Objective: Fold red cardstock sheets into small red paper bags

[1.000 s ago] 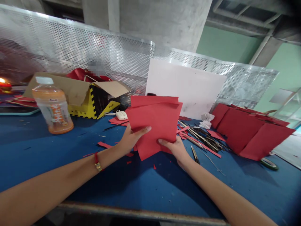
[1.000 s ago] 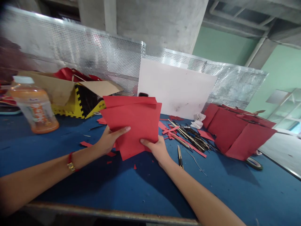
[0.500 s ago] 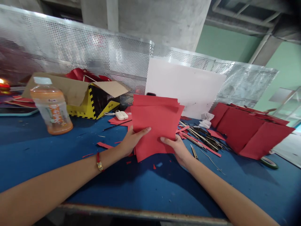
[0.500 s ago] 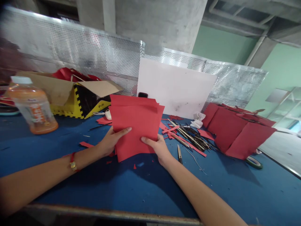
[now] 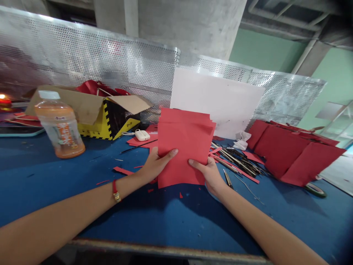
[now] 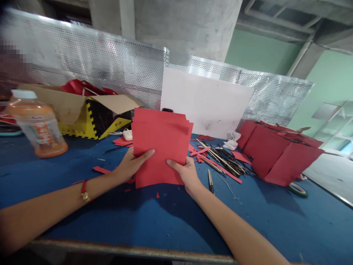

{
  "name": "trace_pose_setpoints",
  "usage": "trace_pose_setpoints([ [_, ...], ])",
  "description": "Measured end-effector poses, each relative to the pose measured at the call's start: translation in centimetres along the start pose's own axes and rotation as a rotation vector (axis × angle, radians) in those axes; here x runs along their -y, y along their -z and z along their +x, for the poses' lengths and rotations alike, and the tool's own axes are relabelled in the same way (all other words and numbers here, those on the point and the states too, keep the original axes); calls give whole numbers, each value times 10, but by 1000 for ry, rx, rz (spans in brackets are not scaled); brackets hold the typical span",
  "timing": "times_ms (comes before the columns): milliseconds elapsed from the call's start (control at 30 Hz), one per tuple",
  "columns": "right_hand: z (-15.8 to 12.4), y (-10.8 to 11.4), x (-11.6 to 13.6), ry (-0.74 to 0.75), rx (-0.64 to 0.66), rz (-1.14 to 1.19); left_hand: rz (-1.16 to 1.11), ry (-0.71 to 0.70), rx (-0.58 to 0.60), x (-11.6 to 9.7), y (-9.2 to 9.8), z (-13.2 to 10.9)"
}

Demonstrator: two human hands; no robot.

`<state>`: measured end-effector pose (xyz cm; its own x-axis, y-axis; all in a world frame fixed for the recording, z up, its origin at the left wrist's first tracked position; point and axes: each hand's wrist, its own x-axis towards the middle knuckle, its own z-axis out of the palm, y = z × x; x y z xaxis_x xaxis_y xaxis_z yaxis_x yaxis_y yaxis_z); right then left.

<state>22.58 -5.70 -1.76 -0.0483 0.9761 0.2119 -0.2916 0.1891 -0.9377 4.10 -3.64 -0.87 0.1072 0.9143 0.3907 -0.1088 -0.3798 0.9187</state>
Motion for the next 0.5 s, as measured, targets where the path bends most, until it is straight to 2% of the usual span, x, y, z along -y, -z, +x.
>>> trace_pose_setpoints([
  [200,-1,-1,-2,116,-7,-2,-12,-23,-9,0,0,0],
  [367,-1,-2,-1,102,-43,-32,-99,107,128,2,0,0],
  [500,1,-2,-1,62,-17,-82,-57,126,135,5,0,1],
])
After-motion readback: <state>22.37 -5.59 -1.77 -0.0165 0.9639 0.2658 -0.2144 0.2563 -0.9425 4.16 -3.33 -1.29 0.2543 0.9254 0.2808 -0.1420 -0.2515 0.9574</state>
